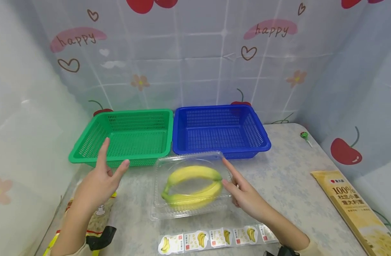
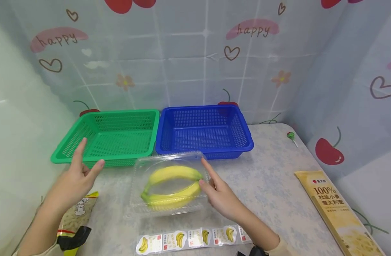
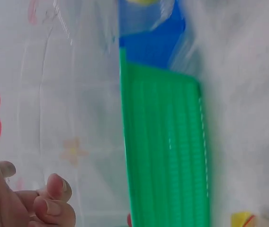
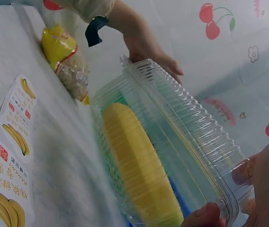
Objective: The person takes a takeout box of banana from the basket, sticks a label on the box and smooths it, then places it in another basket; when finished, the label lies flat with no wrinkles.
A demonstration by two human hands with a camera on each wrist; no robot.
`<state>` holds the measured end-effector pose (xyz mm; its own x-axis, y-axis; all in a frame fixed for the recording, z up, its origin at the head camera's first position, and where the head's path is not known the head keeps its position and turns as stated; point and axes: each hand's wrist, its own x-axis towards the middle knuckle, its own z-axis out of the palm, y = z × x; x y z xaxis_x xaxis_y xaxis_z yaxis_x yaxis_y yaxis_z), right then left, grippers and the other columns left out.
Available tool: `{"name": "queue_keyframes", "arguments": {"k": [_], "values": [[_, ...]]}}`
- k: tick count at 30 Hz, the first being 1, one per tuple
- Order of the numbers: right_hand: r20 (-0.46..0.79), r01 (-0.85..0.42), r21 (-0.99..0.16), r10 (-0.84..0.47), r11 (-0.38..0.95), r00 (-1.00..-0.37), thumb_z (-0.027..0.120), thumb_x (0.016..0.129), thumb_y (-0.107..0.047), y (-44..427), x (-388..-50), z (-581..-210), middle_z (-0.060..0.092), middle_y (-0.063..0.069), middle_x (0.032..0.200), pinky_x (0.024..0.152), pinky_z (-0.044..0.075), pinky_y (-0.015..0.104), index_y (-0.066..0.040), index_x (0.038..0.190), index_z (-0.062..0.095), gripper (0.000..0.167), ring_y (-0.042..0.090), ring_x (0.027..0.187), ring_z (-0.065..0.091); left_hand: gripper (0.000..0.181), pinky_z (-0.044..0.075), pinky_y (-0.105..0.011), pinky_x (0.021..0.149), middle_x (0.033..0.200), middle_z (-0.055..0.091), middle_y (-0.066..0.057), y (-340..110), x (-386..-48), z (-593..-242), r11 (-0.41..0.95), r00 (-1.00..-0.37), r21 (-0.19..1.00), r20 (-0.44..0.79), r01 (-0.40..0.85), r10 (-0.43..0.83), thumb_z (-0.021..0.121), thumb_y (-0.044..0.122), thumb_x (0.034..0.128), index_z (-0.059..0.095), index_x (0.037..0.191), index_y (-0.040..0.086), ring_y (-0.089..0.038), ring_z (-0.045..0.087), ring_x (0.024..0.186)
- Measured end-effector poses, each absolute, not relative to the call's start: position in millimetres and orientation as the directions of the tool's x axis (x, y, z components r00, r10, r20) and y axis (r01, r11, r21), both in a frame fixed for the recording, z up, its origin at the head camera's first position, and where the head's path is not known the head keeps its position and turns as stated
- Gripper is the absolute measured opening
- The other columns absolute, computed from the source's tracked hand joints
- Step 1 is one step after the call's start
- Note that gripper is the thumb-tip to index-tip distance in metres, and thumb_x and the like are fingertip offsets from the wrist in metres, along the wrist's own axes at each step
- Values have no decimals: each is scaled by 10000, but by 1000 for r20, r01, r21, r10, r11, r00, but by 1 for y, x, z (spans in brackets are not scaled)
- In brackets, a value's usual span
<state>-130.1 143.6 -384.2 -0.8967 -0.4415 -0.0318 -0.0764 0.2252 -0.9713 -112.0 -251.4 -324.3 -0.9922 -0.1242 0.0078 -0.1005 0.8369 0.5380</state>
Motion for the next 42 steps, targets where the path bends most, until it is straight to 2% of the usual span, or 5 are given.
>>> {"name": "queue_keyframes", "arguments": {"k": [6, 14, 21, 31, 42], "values": [[-35, -69, -971, -422, 229, -906, 448, 1070, -322, 151, -127, -389, 320, 58, 820, 456, 341, 191, -414, 1585, 115, 620, 37, 500, 317, 890, 296, -302, 397, 776, 485, -62, -214, -85, -338, 872, -996, 482, -35, -86, -79, 464, 729, 917, -152, 1519, 506, -170, 341, 475], [-36, -60, -975, -418, 213, -907, 438, 1075, -307, 160, -124, -396, 303, 54, 833, 444, 325, 196, -397, 1592, 99, 625, 32, 500, 301, 922, 429, -323, 516, 1154, 603, -93, -173, -65, -371, 874, -999, 485, -42, -22, -2, 563, 720, 872, -65, 1525, 546, -169, 597, 768], [-41, -61, -969, -399, 240, -916, 445, 1072, -317, 163, -119, -399, 317, 60, 836, 450, 360, 204, -393, 1589, 118, 617, 27, 508, 324, 977, 468, -344, 594, 1132, 609, -36, -152, -64, -392, 840, -999, 542, -16, 19, 33, 609, 726, 835, -53, 1530, 542, -155, 619, 881], [-75, -16, -971, -369, 237, -926, 454, 1069, -317, 167, -116, -404, 314, 54, 835, 462, 358, 201, -405, 1584, 132, 614, 34, 515, 321, 1054, 537, -593, 838, 1491, 504, -97, -138, -67, -404, 804, -998, 595, -42, 21, 57, 580, 798, 792, -102, 1537, 495, -359, 628, 1178], [-125, 34, -965, -341, 261, -932, 435, 1073, -338, 173, -115, -416, 305, 50, 860, 485, 358, 207, -446, 1576, 100, 614, 57, 542, 317, 1114, 555, -416, 672, 1373, 590, -137, -126, -75, -413, 809, -997, 586, -24, 40, 67, 602, 805, 764, -82, 1562, 437, -292, 679, 981]]}}
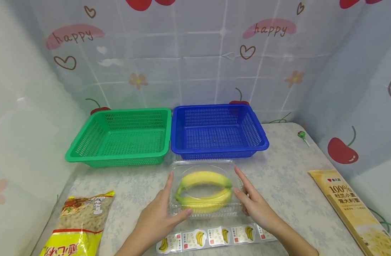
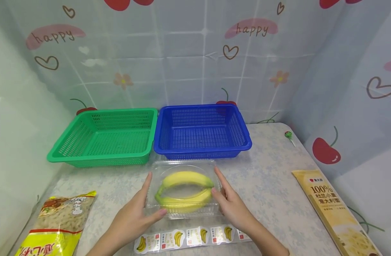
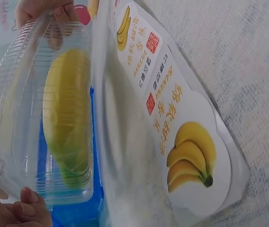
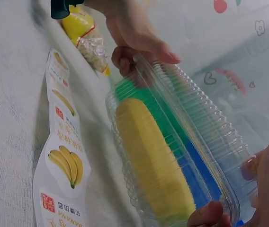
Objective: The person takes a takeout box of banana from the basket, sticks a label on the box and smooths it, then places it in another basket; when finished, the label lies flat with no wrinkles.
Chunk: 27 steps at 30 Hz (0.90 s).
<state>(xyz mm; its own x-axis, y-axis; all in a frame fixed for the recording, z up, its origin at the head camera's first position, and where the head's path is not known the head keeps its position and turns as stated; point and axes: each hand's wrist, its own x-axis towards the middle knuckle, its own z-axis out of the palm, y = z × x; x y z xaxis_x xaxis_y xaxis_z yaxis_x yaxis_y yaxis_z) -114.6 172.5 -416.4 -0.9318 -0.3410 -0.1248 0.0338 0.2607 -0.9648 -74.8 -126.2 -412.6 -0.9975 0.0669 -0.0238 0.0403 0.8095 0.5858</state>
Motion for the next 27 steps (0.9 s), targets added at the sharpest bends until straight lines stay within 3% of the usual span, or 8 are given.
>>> {"name": "queue_keyframes", "arguments": {"k": [8, 11, 15, 16, 18, 23, 25, 27], "values": [[-111, -18, -922, -307, 388, -945, 463, 1064, -341, 177, -116, -418, 407, 61, 746, 485, 429, 278, -459, 1570, 74, 649, 88, 549, 384, 1110, 512, -331, 616, 1252, 628, -171, -119, -82, -417, 802, -995, 593, -6, 75, 98, 608, 758, 802, -34, 1600, 330, -177, 634, 803], [-91, -56, -900, -312, 433, -946, 471, 1056, -371, 179, -118, -420, 553, 96, 955, 565, 496, 329, -442, 1575, 42, 677, 133, 631, 476, 1111, 509, -326, 623, 1241, 627, -166, -117, -85, -419, 798, -994, 598, -10, 79, 106, 614, 747, 806, -45, 1598, 331, -163, 620, 795], [-96, -72, -875, -318, 478, -943, 523, 1031, -395, 183, -120, -424, 523, 84, 981, 583, 483, 326, -480, 1556, -8, 752, 140, 661, 442, 1111, 516, -338, 653, 1243, 622, -171, -114, -87, -422, 793, -993, 603, -8, 86, 114, 621, 732, 812, -67, 1591, 343, -187, 629, 830], [-100, -73, -872, -322, 484, -941, 539, 1024, -392, 184, -121, -424, 530, 78, 939, 578, 477, 314, -490, 1551, -17, 772, 115, 664, 436, 1111, 521, -344, 657, 1248, 619, -177, -113, -88, -423, 792, -993, 605, -8, 88, 116, 621, 729, 813, -72, 1591, 341, -197, 633, 840], [-117, -61, -875, -332, 481, -936, 572, 1009, -383, 186, -122, -426, 393, 35, 737, 499, 411, 284, -503, 1543, -37, 818, 91, 571, 335, 1111, 527, -352, 659, 1253, 615, -191, -112, -90, -423, 789, -992, 608, -8, 93, 123, 619, 726, 816, -81, 1589, 342, -217, 641, 852], [-116, -76, -868, -350, 490, -930, 632, 975, -377, 191, -126, -429, 377, 10, 693, 495, 427, 265, -477, 1549, -66, 909, 45, 544, 341, 1120, 502, -323, 619, 1227, 614, -200, -108, -93, -424, 783, -990, 613, -14, 103, 142, 607, 737, 817, -99, 1587, 333, -192, 616, 805], [-108, -89, -866, -357, 492, -928, 650, 963, -377, 193, -127, -430, 453, 52, 805, 503, 444, 267, -457, 1556, -72, 938, 42, 536, 359, 1124, 483, -306, 602, 1205, 616, -193, -107, -95, -425, 784, -989, 613, -19, 103, 145, 605, 739, 817, -109, 1585, 335, -168, 590, 771], [-97, -104, -863, -364, 495, -926, 661, 955, -376, 194, -128, -431, 542, 167, 1151, 508, 462, 274, -435, 1562, -82, 961, 38, 521, 379, 1124, 478, -302, 604, 1196, 615, -190, -105, -96, -426, 784, -989, 613, -24, 102, 147, 604, 738, 818, -129, 1576, 348, -157, 576, 757]]}}
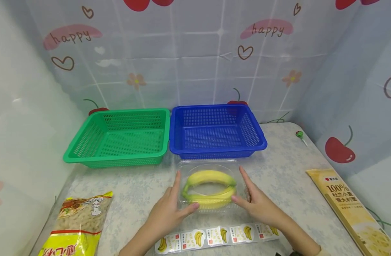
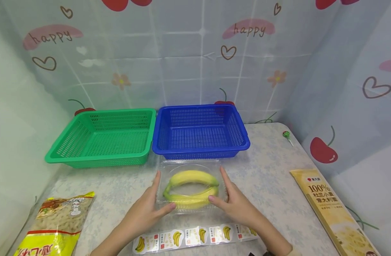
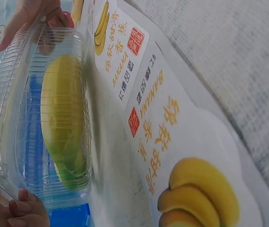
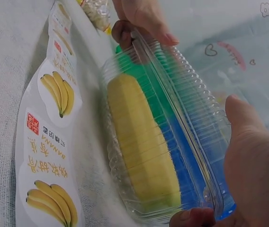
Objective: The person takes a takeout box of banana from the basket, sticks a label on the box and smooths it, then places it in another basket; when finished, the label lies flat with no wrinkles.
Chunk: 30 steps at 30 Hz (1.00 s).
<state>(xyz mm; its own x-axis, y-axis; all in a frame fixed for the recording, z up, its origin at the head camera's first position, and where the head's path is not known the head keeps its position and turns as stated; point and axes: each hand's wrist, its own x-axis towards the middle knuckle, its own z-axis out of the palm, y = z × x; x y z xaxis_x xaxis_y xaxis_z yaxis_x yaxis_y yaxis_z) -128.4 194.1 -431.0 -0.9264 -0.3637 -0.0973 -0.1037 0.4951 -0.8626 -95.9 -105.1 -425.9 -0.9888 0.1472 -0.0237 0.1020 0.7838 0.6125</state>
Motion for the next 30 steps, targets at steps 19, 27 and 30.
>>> {"name": "queue_keyframes", "arguments": {"k": [19, 27, 30], "values": [[-12, -194, -834, -367, 517, -930, 694, 936, -357, 204, -136, -440, -70, 140, 1670, 744, 565, 359, -368, 1578, -103, 1024, 187, 773, 589, 1136, 484, -300, 586, 1166, 616, -207, -94, -106, -431, 794, -985, 595, -21, 127, 173, 587, 740, 828, -87, 1603, 254, -185, 586, 735], [24, -234, -800, -360, 552, -933, 691, 930, -393, 208, -140, -441, -25, 177, 1664, 1117, 220, 688, -352, 1580, -109, 1031, 512, 1485, 96, 1127, 530, -348, 626, 1245, 597, -253, -91, -109, -432, 795, -984, 592, -20, 132, 178, 576, 737, 838, -99, 1600, 253, -273, 648, 826], [28, -239, -793, -359, 560, -933, 690, 933, -384, 209, -141, -441, -25, 175, 1663, 1116, 202, 701, -337, 1582, -110, 1032, 517, 1484, 91, 1118, 544, -364, 636, 1273, 585, -273, -90, -110, -432, 797, -983, 589, -18, 138, 183, 564, 737, 845, -102, 1600, 251, -311, 661, 864]]}}
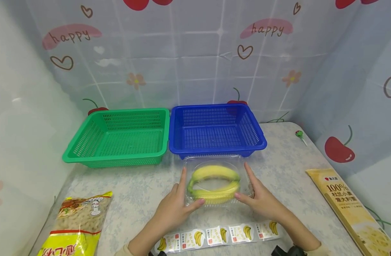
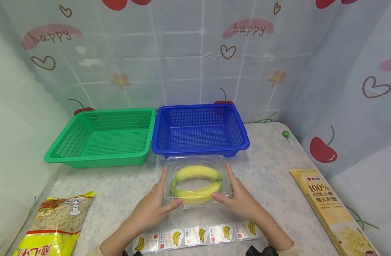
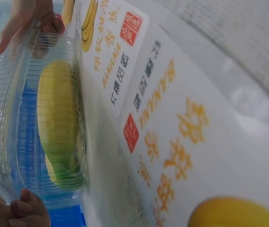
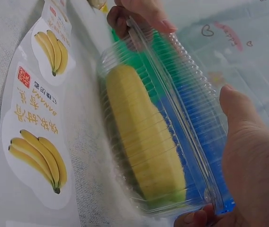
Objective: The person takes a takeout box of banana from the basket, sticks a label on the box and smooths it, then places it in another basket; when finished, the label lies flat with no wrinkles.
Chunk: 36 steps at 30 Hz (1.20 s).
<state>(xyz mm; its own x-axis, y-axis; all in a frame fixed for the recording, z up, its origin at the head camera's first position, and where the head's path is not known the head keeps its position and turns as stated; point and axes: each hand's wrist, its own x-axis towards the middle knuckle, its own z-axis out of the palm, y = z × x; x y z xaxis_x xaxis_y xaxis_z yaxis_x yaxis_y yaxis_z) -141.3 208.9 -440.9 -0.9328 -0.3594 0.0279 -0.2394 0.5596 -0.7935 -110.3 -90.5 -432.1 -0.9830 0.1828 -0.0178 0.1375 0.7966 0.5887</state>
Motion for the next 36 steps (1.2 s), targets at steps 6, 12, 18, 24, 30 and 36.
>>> {"name": "queue_keyframes", "arguments": {"k": [6, 12, 18, 24, 30, 36], "values": [[36, -247, -786, -356, 567, -934, 692, 933, -374, 210, -143, -442, -25, 183, 1662, 1114, 209, 701, -329, 1583, -110, 1034, 524, 1480, 96, 1100, 576, -447, 704, 1334, 555, -302, -90, -112, -433, 795, -981, 589, -15, 147, 193, 547, 738, 855, -123, 1593, 273, -390, 665, 963], [33, -243, -779, -350, 578, -936, 693, 931, -384, 212, -145, -443, -5, 186, 1664, 1119, 220, 695, -357, 1580, -103, 1028, 516, 1481, 117, 1079, 578, -518, 774, 1370, 531, -314, -90, -113, -433, 793, -980, 592, -26, 142, 195, 549, 713, 872, -121, 1594, 273, -436, 654, 1028], [33, -245, -775, -349, 582, -936, 695, 928, -392, 214, -147, -444, -8, 149, 1671, 1138, 193, 691, -362, 1577, -109, 1033, 486, 1495, 112, 1072, 575, -480, 725, 1331, 563, -285, -90, -114, -432, 793, -979, 592, -33, 145, 203, 550, 706, 877, -135, 1588, 290, -387, 664, 980], [61, -276, -741, -347, 612, -936, 691, 929, -402, 214, -149, -444, 39, 163, 1668, 1125, 226, 691, -323, 1590, -90, 1026, 505, 1476, 167, 1060, 573, -522, 757, 1382, 527, -300, -90, -114, -432, 789, -978, 596, -30, 150, 209, 543, 700, 885, -138, 1587, 293, -431, 645, 1062], [60, -274, -697, -328, 662, -943, 682, 922, -457, 215, -148, -444, 79, 153, 1666, 1080, 352, 663, -336, 1589, -80, 1020, 502, 1410, 339, 1060, 569, -438, 685, 1319, 572, -276, -90, -116, -432, 789, -975, 593, -30, 159, 220, 543, 695, 887, -140, 1587, 288, -371, 664, 977], [23, -236, -592, -276, 771, -961, 652, 891, -589, 216, -146, -441, 238, 186, 1623, 800, 542, 520, -396, 1581, -54, 1006, 446, 1175, 595, 1055, 566, -420, 670, 1285, 593, -258, -92, -117, -433, 795, -975, 585, -31, 162, 222, 536, 702, 885, -132, 1589, 290, -340, 667, 937]]}}
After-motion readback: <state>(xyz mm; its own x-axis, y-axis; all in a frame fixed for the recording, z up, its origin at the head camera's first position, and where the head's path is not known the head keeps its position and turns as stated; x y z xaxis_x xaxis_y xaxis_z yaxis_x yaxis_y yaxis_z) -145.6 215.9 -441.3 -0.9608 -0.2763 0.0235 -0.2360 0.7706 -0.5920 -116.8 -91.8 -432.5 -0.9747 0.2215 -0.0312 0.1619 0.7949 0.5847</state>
